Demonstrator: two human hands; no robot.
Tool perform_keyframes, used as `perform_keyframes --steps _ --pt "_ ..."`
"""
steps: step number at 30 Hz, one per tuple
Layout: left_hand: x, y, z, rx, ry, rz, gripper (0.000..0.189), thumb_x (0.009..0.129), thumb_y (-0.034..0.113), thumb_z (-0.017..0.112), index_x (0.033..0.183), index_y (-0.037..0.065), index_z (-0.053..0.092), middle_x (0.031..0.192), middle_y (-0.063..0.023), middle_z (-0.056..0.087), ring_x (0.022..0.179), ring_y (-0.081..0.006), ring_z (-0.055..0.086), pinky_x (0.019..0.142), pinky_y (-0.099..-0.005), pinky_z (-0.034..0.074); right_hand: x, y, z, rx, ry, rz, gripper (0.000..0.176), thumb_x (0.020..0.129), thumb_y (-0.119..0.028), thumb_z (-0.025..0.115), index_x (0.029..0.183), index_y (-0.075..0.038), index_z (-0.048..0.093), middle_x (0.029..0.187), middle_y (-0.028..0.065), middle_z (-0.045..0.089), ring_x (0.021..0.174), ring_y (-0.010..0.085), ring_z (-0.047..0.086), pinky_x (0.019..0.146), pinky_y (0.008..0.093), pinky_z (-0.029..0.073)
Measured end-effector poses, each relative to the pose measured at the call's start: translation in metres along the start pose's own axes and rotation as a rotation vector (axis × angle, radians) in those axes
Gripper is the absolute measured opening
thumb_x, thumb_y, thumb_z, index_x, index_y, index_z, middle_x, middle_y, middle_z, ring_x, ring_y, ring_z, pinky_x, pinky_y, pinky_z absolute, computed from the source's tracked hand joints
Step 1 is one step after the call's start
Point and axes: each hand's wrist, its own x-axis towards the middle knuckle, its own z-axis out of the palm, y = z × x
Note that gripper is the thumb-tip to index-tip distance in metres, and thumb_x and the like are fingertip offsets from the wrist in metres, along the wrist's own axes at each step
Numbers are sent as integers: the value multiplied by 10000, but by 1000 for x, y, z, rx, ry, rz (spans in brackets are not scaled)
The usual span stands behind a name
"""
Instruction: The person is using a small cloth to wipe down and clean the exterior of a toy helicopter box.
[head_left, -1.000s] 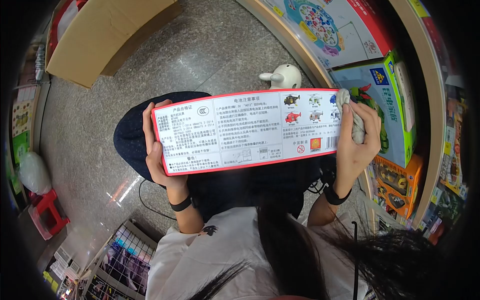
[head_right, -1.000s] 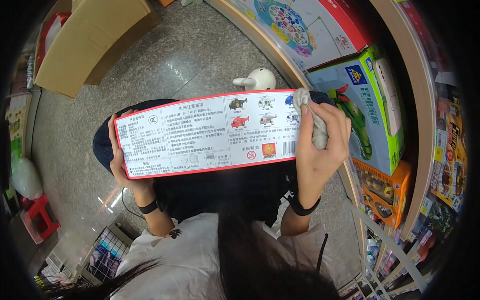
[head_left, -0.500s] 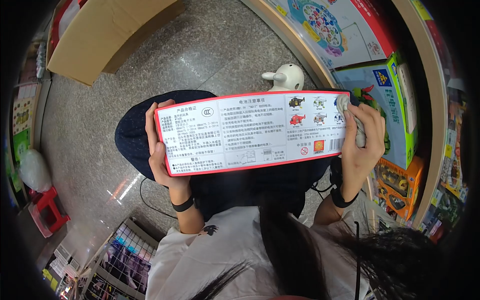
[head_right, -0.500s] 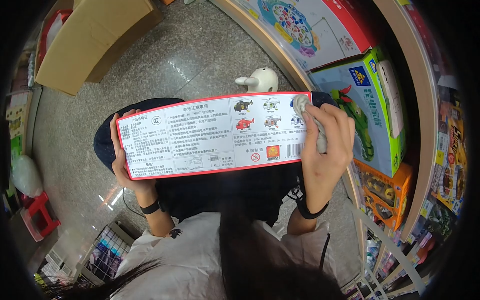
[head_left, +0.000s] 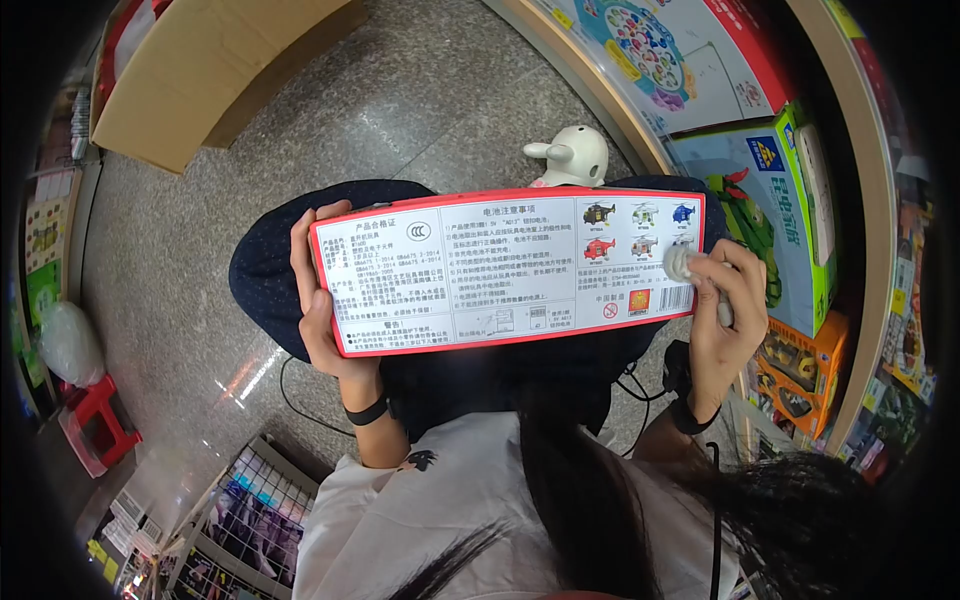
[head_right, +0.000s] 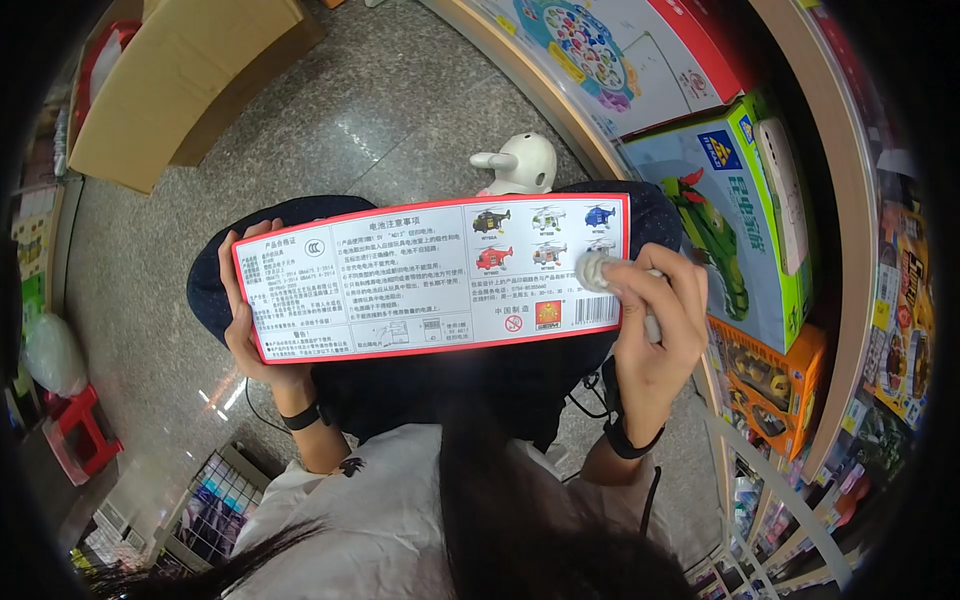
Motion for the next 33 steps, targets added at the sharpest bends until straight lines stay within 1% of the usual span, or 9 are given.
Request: perform_keyframes --steps 2,7,12,14,18,22,25,29,33 --pt "1 -1 -1 11 -14 11 801 815 394 399 1472 -37 245 1387 -288 430 1344 -432 386 1127 -509 288 -2 2 -6 9 -20 4 203 697 87 688 863 -27 706 911 92 619 837 230 550 725 318 434" --pt "2 -1 -1 20 -6 16 807 811 400 404 1470 -41 250 1387 -289 432 1343 -436 386 1128 -512 282 -2 12 -26 180 -252 24 187 687 62 704 836 -49 722 894 75 620 829 221 542 722 316 426" --pt "2 1 2 27 -3 9 812 806 400 405 1472 -38 249 1386 -286 435 1343 -437 387 1131 -511 275 0 6 -26 127 -258 -19 202 663 62 707 825 -57 729 893 69 629 830 223 550 707 318 431" --pt "2 1 3 11 27 2 825 797 439 436 1464 -20 279 1373 -261 438 1252 -340 489 1084 -435 345 -1 -2 -23 81 -248 -61 249 622 69 700 824 -72 737 902 63 639 825 231 561 693 325 439" --pt "3 1 3 21 22 2 825 799 444 436 1464 -18 276 1372 -259 434 1246 -339 490 1078 -436 349 -3 -21 -6 171 -334 -174 308 581 40 695 844 -112 751 915 39 652 822 230 574 687 339 450" --pt "2 1 3 21 17 -1 823 800 448 435 1463 -13 278 1374 -258 432 1244 -332 488 1081 -436 342 -13 -41 16 197 -303 -246 248 619 -23 708 832 -145 744 917 -5 654 807 201 579 702 326 439" --pt "2 0 1 20 12 2 814 810 452 426 1463 -11 279 1376 -256 431 1249 -328 483 1084 -437 337 -12 -62 34 237 -291 -301 231 614 -58 723 817 -169 739 902 -21 649 799 182 574 678 315 420" --pt "2 -4 -1 -4 32 -1 780 848 456 402 1462 -11 281 1376 -251 430 1253 -326 478 1088 -439 334 -8 -88 59 327 -321 -384 273 620 -38 707 862 -159 743 909 -34 656 792 174 564 675 320 413" --pt "1 -4 1 -49 40 4 759 869 457 394 1458 -9 288 1373 -252 430 1247 -331 482 1084 -445 344 -10 -111 81 406 -353 -500 241 668 -67 681 901 -118 715 963 -19 636 800 169 565 676 313 415"
